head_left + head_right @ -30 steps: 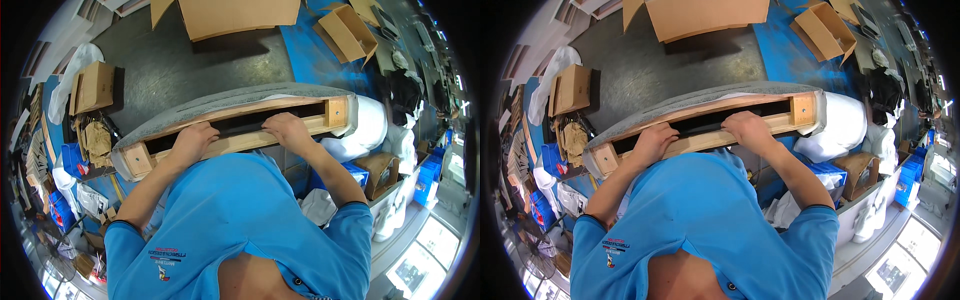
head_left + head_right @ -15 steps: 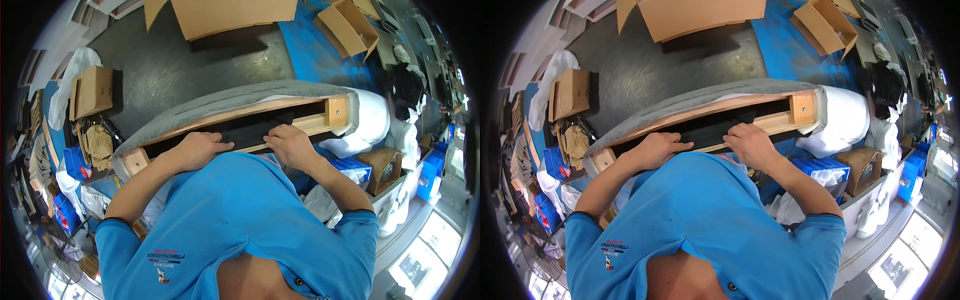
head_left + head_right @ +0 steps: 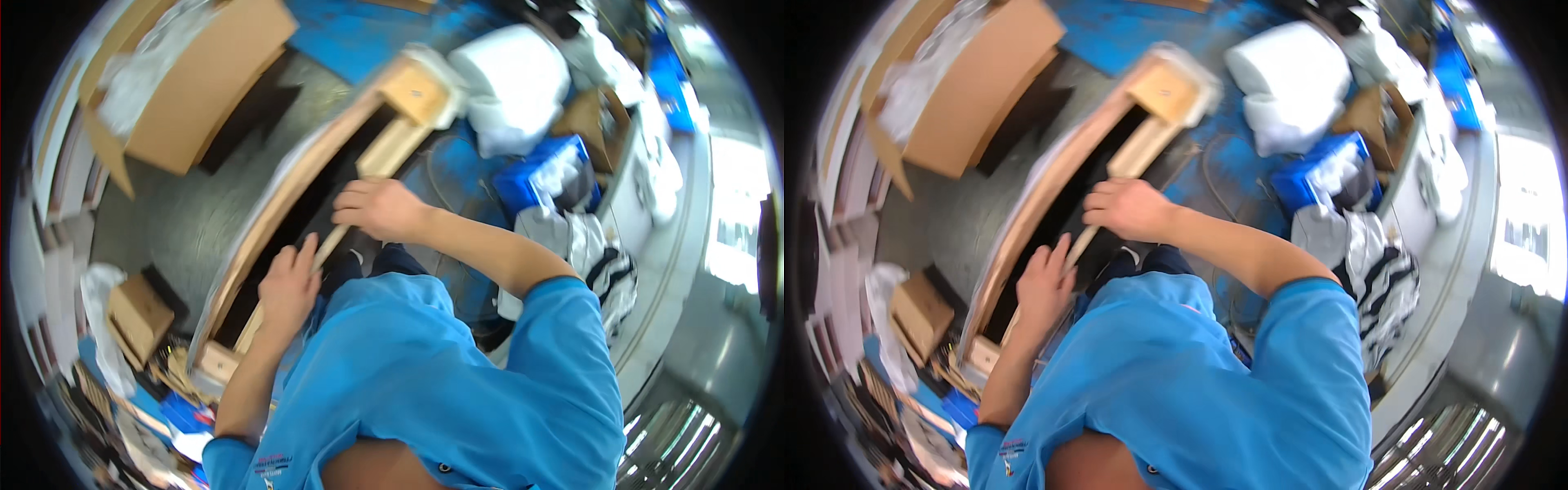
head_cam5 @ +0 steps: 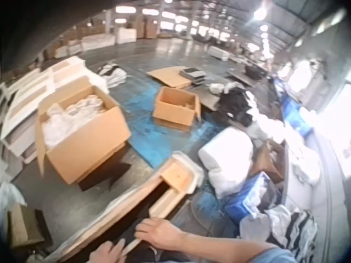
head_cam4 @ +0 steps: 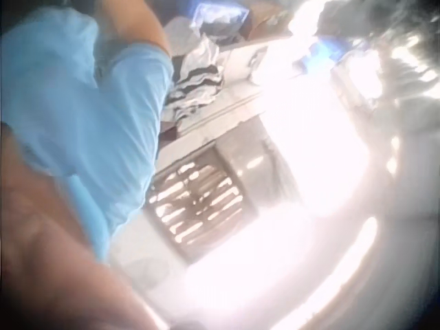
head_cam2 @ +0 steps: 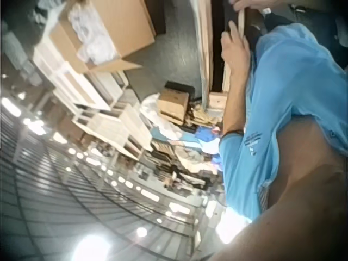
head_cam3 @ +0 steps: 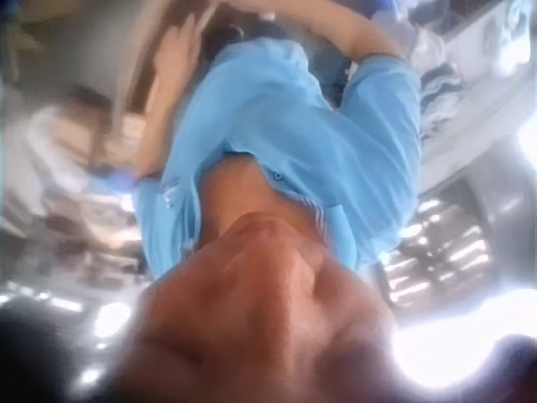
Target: The person assembles a wooden frame onto a gray upholstered cushion. They align the wooden pieces with the cushion and use a pneumatic nail gun to secure the frame to the upholstery. The person works systematically along the edges of the cushion to attach the frame.
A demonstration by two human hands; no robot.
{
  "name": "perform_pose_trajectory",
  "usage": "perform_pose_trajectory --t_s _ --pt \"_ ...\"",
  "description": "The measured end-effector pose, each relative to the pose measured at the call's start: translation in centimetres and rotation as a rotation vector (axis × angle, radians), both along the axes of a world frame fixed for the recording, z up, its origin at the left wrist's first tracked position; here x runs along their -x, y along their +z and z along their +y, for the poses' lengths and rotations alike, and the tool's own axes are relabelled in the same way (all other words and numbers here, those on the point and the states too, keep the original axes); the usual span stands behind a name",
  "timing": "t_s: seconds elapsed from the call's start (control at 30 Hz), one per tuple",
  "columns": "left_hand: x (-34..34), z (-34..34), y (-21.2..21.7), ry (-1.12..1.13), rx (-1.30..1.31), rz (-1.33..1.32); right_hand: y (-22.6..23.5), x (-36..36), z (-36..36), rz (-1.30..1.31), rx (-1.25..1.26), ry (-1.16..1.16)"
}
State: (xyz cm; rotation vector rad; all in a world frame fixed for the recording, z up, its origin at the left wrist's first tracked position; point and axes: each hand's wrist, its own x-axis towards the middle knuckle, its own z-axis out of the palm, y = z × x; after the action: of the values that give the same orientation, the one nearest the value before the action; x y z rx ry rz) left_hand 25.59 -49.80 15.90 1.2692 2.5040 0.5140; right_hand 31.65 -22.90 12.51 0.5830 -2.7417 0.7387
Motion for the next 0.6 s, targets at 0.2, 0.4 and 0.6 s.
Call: perform_pose_trajectory --t_s 0.2,0.4,0.6 --pt "0.9 -0.5 -0.8 0.055 -0.101 -0.149 -0.8 -1.3 -2.8 0.199 0.045 -0.266" --pt "2.3 -4.2 -1.5 0.286 -0.001 -0.236 -13.7 -16.9 -6.0 -0.142 0.792 -0.396" --pt "10.1 -16.5 4.3 0.711 0.233 -0.166 -51.8 -40.6 2.7 -1.529 0.455 -1.082"
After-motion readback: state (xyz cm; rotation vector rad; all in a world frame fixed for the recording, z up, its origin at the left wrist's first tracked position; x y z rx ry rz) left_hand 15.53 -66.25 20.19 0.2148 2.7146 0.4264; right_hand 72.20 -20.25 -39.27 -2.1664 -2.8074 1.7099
